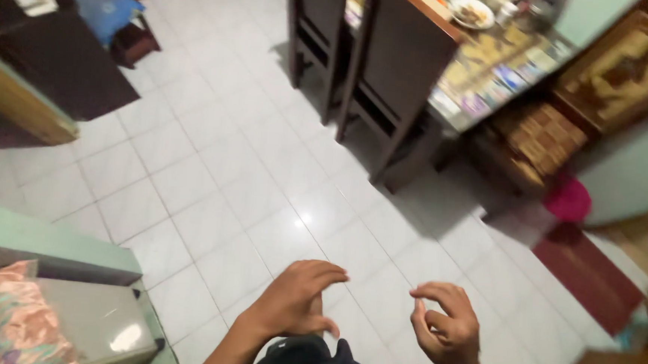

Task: Washing a cleaning cloth and using it to wipe down a dining table.

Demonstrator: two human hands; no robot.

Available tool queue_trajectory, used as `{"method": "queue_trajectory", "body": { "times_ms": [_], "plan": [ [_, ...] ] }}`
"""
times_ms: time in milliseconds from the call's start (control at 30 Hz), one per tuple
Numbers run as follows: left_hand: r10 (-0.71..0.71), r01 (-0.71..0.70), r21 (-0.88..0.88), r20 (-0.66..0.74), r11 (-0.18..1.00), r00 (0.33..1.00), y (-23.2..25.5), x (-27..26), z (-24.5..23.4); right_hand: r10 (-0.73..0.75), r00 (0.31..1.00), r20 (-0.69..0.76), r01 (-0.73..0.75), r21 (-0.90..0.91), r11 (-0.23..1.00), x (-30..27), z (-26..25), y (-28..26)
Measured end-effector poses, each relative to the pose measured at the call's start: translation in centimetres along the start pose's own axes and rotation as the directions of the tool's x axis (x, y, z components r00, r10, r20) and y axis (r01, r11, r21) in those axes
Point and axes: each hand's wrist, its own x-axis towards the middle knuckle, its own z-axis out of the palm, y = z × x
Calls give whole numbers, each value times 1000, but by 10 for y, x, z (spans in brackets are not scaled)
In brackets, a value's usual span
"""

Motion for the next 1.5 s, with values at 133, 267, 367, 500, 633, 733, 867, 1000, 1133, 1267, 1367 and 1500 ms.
{"method": "queue_trajectory", "body": {
  "times_ms": [133, 267, 367, 500, 633, 733, 867, 1000, 1133, 1267, 1367, 1500],
  "plan": [
    [-90, 92, 0, 192, 996, 977, -46, 57, -46, -42, 971, 234, 23, 82, 996, 78, 44, 49],
    [109, -107, 81, -15, 991, 994, -93, 105, -78, -59, 961, 269, 37, 87, 996, 151, 92, 84],
    [40, -14, 141, -184, 990, 982, -144, 132, -80, -42, 964, 261, 14, 110, 994, 189, 136, 121],
    [-27, 95, 212, -303, 973, 953, -228, 156, -81, -115, 945, 306, 66, 166, 984, 237, 212, 172],
    [-71, 162, 235, -354, 958, 933, -260, 199, -121, -241, 880, 409, 103, 332, 938, 315, 283, 212],
    [-65, 218, 295, -452, 930, 890, -269, 213, -168, -400, 802, 445, 162, 481, 861, 389, 339, 213],
    [-193, 436, 224, -662, 872, 725, -291, 206, -205, -725, 535, 434, 318, 692, 649, 494, 402, 191],
    [-261, 543, 155, -749, 825, 610, -328, 205, -247, -875, 284, 391, 394, 785, 478, 572, 475, 175],
    [-256, 552, 185, -738, 813, 625, -378, 197, -309, -917, 217, 335, 471, 787, 399, 623, 541, 140],
    [-276, 636, 219, -763, 740, 585, -396, 212, -347, -868, 364, 337, 462, 744, 483, 644, 564, 105],
    [-256, 701, 271, -796, 660, 549, -404, 235, -372, -798, 497, 342, 420, 709, 566, 649, 584, 109],
    [-277, 763, 293, -808, 577, 520, -413, 251, -387, -815, 463, 349, 405, 735, 544, 677, 616, 121]
  ]
}}
